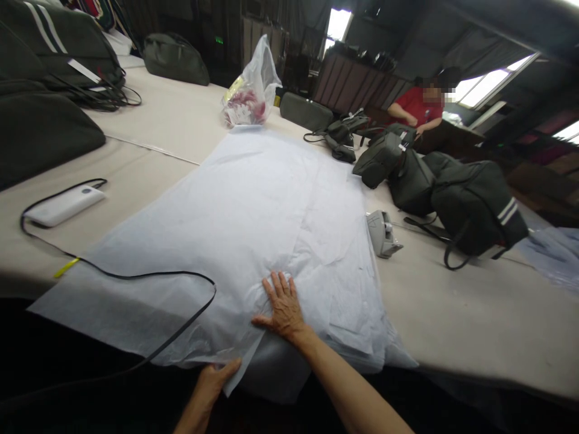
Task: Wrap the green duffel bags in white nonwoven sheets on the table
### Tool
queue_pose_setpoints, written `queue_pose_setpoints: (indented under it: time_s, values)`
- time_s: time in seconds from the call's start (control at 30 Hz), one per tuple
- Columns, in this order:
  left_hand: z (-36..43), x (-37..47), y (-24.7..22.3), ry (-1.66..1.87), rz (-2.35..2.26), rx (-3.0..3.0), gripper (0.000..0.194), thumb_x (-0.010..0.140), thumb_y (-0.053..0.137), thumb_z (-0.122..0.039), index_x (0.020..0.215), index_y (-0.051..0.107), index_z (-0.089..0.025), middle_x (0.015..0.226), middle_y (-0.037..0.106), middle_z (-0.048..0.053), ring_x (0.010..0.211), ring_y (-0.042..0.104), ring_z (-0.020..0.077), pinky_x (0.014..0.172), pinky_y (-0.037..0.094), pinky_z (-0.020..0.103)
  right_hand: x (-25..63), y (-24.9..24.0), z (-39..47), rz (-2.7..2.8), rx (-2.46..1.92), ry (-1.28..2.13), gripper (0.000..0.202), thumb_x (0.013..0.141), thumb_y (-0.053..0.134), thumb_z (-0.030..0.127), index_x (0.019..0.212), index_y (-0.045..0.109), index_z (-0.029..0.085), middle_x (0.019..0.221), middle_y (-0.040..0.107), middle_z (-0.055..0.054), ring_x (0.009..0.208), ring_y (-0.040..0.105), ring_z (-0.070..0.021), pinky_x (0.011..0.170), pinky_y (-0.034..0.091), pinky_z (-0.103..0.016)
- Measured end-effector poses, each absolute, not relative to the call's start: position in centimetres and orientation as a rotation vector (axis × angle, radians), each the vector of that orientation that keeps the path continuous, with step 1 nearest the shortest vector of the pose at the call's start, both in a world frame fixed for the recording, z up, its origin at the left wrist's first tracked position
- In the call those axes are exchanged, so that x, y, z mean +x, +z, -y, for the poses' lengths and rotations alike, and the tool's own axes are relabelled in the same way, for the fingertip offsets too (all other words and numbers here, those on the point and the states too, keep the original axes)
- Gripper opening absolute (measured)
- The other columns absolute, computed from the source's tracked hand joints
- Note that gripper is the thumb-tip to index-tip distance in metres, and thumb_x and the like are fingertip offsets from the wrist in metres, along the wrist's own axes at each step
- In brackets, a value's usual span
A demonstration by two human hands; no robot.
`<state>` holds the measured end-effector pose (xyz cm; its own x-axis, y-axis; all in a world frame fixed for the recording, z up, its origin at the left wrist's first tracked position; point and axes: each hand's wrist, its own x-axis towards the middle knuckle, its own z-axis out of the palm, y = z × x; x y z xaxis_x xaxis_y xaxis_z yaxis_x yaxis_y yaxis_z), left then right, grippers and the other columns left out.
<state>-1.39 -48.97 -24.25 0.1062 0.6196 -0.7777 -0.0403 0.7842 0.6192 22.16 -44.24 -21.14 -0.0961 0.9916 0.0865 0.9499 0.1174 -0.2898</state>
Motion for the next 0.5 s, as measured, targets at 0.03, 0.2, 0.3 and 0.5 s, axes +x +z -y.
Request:
queue_pose_setpoints:
  time_s: [0.03, 0.2, 0.3, 0.5]
  values:
    - [48.9, -1.4, -24.4, 0.516, -1.406, 0.543, 0.041, 0.052, 0.088, -0.039, 0.082, 0.073, -0.016, 0.081, 0.076, 0.009, 0.089, 0.071, 0.0354, 0.092, 0.054, 0.046, 22.2, -21.2, 44.2, 2.141, -1.912, 0.224, 0.096, 0.074, 0.061, 0.073, 0.151, 0.03, 0.024, 0.159, 0.024, -0.011, 0.146, 0.017, -0.035, 0.118, 0.009, -0.056]
    - [48.2, -0.7, -24.9, 0.528, -1.453, 0.573, 0.033, 0.053, 0.087, -0.035, 0.077, 0.072, -0.019, 0.079, 0.076, 0.007, 0.095, 0.069, 0.0381, 0.1, 0.049, 0.052, 23.0, -21.4, 43.2, 2.143, -1.912, 0.183, 0.096, 0.075, 0.06, 0.073, 0.152, 0.029, 0.025, 0.159, 0.024, -0.011, 0.146, 0.017, -0.0336, 0.118, 0.01, -0.057]
    - [47.7, 0.1, -24.8, 0.595, -1.422, 0.518, 0.038, 0.055, 0.087, -0.033, 0.087, 0.072, -0.018, 0.091, 0.077, 0.007, 0.102, 0.068, 0.0348, 0.105, 0.046, 0.05, 23.7, -21.5, 42.3, 2.134, -1.917, 0.164, 0.098, 0.073, 0.058, 0.077, 0.15, 0.031, 0.023, 0.158, 0.026, -0.012, 0.146, 0.016, -0.0331, 0.118, 0.01, -0.057]
    - [47.1, 1.8, -23.1, 0.525, -1.208, 0.479, 0.048, 0.06, 0.085, -0.046, 0.095, 0.074, -0.014, 0.095, 0.076, 0.01, 0.105, 0.067, 0.033, 0.102, 0.049, 0.044, 25.7, -21.3, 40.2, 2.198, -1.892, 0.268, 0.106, 0.069, 0.056, 0.083, 0.15, 0.032, 0.019, 0.158, 0.026, -0.014, 0.147, 0.014, -0.034, 0.118, 0.005, -0.058]
